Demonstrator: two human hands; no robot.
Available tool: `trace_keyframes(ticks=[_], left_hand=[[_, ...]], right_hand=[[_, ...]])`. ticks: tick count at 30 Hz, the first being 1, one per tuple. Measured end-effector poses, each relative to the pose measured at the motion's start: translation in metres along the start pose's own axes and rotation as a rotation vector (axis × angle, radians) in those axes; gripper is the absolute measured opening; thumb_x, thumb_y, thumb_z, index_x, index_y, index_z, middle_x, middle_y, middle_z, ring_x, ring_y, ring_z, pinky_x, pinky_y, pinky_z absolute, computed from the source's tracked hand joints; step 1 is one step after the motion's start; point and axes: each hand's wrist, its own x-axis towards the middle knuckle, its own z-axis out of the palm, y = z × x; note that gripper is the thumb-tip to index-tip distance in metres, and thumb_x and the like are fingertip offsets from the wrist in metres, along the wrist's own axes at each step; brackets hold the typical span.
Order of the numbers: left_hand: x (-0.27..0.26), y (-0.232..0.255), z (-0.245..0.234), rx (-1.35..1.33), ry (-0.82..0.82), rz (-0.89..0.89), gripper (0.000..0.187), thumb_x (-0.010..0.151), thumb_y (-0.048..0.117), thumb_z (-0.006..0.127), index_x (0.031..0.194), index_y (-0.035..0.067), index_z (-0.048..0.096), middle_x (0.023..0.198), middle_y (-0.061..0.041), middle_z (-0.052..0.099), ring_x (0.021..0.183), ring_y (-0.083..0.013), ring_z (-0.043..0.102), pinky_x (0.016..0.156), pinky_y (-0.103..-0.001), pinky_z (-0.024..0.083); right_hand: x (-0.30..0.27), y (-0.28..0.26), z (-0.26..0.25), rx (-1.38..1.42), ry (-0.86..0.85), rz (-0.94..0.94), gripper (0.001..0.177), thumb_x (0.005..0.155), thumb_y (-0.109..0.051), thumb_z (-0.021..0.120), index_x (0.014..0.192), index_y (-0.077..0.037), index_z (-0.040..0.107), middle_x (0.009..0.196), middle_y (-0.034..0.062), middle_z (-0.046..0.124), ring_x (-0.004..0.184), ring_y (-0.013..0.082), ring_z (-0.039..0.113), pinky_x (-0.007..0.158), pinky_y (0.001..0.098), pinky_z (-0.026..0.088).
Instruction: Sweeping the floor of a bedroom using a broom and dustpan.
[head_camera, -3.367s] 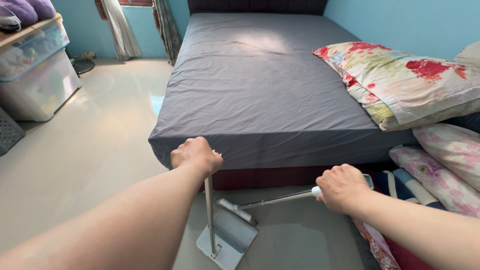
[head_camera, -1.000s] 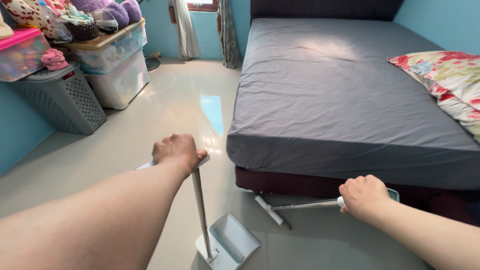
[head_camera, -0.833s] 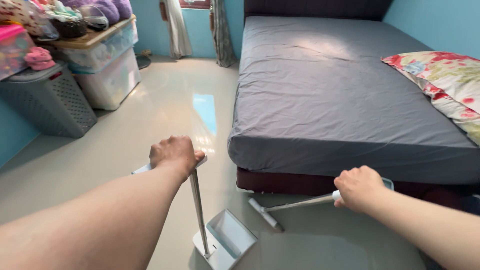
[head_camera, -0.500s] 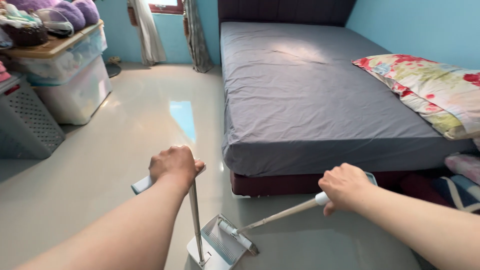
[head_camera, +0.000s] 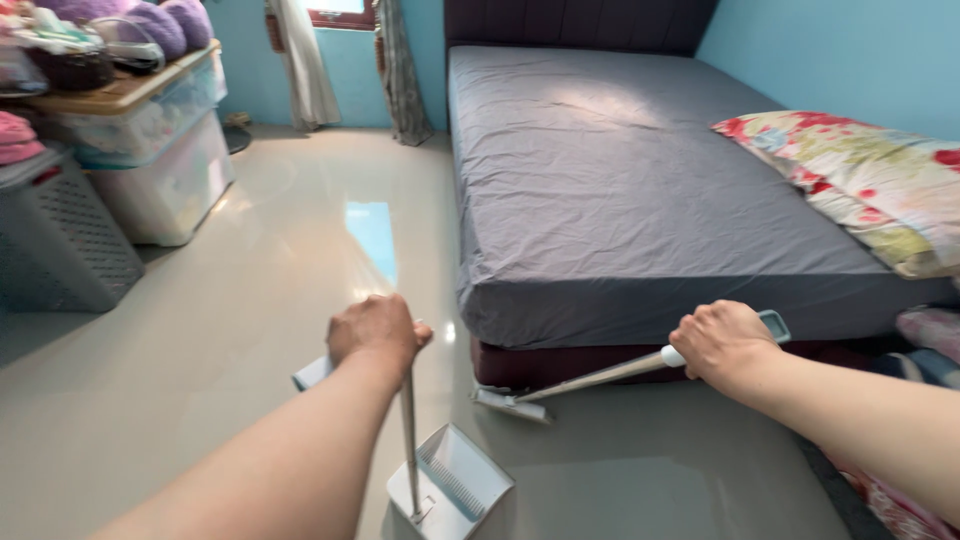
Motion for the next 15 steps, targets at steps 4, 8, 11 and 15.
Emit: trace_keyframes(ticks=[4,8,11,15], left_hand=[[-0.011,-0.001,0.004,-0.005,-0.001,-0.023,0.040,0.084,0.050,0.072,0.107,0.019,0.078,0.116,-0.008,0.074,0.110,-0.0262,0.071,0.089,-0.042,0.057],[-0.017,-0.001,0.002,0.016,-0.013,0.004,0.040,0.086,0.052,0.070,0.107,0.018,0.078,0.114,-0.008,0.074,0.108,-0.0262,0.072,0.087,-0.042,0.057],[-0.019,-0.003,0.001,0.016,-0.030,-0.006,0.041,0.087,0.052,0.068,0.107,0.017,0.078,0.113,-0.008,0.075,0.107,-0.0260,0.072,0.086,-0.042,0.058],[-0.012,-0.003,0.003,-0.009,0.002,0.034,0.043,0.085,0.051,0.069,0.107,0.015,0.077,0.114,-0.011,0.074,0.107,-0.0275,0.072,0.087,-0.043,0.057]], right_hand=[[0.007,-0.052,0.014,0.105,-0.040,0.021,0.010,0.081,-0.034,0.081,0.084,-0.024,0.079,0.088,-0.0014,0.077,0.091,0.0165,0.075,0.075,0.0327,0.059],[0.007,-0.102,0.015,0.117,-0.031,-0.041,0.008,0.083,-0.028,0.079,0.088,-0.022,0.078,0.090,-0.0001,0.076,0.091,0.0201,0.075,0.073,0.0403,0.060],[0.009,-0.100,0.008,0.100,-0.074,-0.081,0.029,0.083,-0.047,0.079,0.091,-0.019,0.078,0.093,0.0009,0.076,0.094,0.0206,0.075,0.075,0.0404,0.060],[-0.009,-0.056,-0.026,0.176,-0.018,-0.057,0.048,0.080,-0.066,0.073,0.091,-0.020,0.079,0.092,0.0029,0.076,0.095,0.0233,0.074,0.078,0.0378,0.059]])
